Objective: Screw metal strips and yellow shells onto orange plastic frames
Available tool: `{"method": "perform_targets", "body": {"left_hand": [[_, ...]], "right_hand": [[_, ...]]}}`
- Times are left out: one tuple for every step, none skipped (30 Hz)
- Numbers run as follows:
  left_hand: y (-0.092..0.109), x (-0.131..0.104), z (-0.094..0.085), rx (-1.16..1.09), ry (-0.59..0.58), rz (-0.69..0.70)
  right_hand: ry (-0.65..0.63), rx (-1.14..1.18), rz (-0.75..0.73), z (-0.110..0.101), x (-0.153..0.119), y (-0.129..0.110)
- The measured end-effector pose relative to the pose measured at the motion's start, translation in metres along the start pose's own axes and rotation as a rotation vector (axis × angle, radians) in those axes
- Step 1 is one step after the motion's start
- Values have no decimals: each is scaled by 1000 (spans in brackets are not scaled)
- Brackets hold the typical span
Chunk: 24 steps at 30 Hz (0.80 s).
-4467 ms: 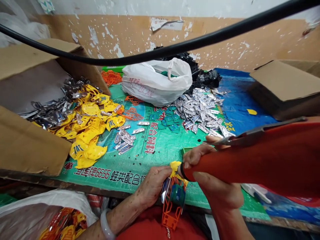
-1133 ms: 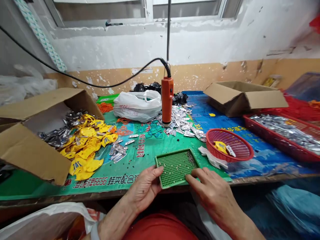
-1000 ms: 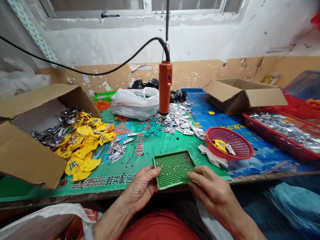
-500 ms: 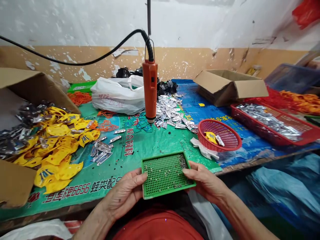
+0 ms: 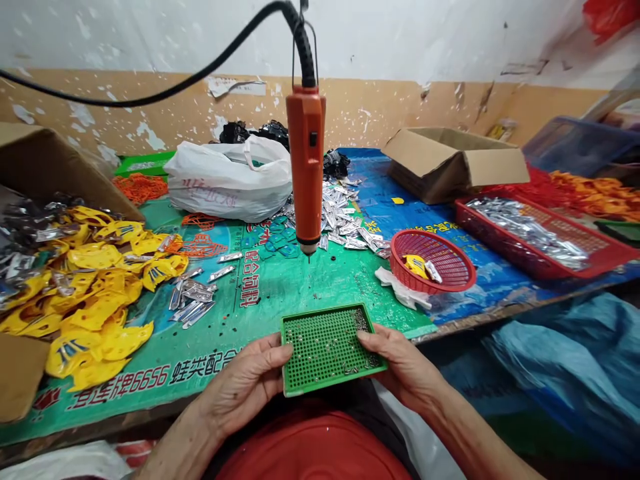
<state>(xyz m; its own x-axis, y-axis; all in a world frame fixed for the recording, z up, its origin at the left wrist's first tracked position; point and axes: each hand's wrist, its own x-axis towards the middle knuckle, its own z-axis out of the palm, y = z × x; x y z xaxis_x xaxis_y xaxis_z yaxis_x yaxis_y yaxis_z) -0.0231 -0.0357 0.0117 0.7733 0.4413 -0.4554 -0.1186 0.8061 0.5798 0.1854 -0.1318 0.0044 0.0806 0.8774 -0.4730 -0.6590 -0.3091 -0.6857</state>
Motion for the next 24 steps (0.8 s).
{"method": "perform_targets", "body": {"left_hand": [[0, 0, 0, 4, -2, -2], [0, 0, 0, 6, -8, -5], [0, 0, 0, 7, -14, -7], [0, 0, 0, 6, -20, -9], [0, 0, 0, 5, -25, -13], [0, -1, 0, 5, -28, -17], [-1, -1, 1, 7, -28, -23], [-1, -1, 1, 10, -27, -26], [-1, -1, 1, 14, -28, -27], [-1, -1, 1, 18, -32, -28], [-1, -1, 1, 23, -36, -31], [-1, -1, 2, 28, -41, -33], [-1, -1, 2, 34, -47, -34], [0, -1, 2, 40, -53, -35], [0, -1, 2, 47, -57, -35], [0, -2, 3, 51, -59, -33], [0, -2, 3, 55, -59, -31], [0, -2, 3, 59, -56, -30], [0, -3, 4, 63, -49, -29], [-1, -3, 4, 65, -42, -28], [-1, -4, 4, 66, -36, -27], [-1, -4, 5, 64, -33, -26], [-2, -4, 5, 58, -31, -27], [-2, -5, 6, 49, -31, -28]], "right_hand": [[-13, -3, -2, 0, -1, 0], [-20, -4, -4, 0, -1, 0], [-20, -5, -4, 0, -1, 0], [-17, -4, -3, 0, -2, 1], [-12, 0, -3, 0, -2, 2], [-5, 6, -3, 0, -2, 3], [11, 15, -7, 0, -2, 4], [35, 25, -13, 0, -3, 5], [66, 34, -18, 0, -3, 6], [99, 42, -22, 1, -3, 7], [129, 47, -22, 1, -3, 8], [150, 49, -21, 1, -3, 9], [155, 48, -19, 2, -3, 9], [149, 43, -18, 2, -2, 9], [139, 36, -19, 3, -2, 8], [128, 28, -22, 4, -3, 8], [120, 21, -24, 4, -3, 7], [116, 15, -29, 5, -3, 7], [116, 10, -31, 5, -3, 7], [114, 10, -29, 5, -4, 7], [108, 12, -23, 5, -4, 8], [101, 17, -18, 5, -5, 8], [96, 25, -14, 4, -5, 9], [93, 36, -9, 4, -6, 9]]}}
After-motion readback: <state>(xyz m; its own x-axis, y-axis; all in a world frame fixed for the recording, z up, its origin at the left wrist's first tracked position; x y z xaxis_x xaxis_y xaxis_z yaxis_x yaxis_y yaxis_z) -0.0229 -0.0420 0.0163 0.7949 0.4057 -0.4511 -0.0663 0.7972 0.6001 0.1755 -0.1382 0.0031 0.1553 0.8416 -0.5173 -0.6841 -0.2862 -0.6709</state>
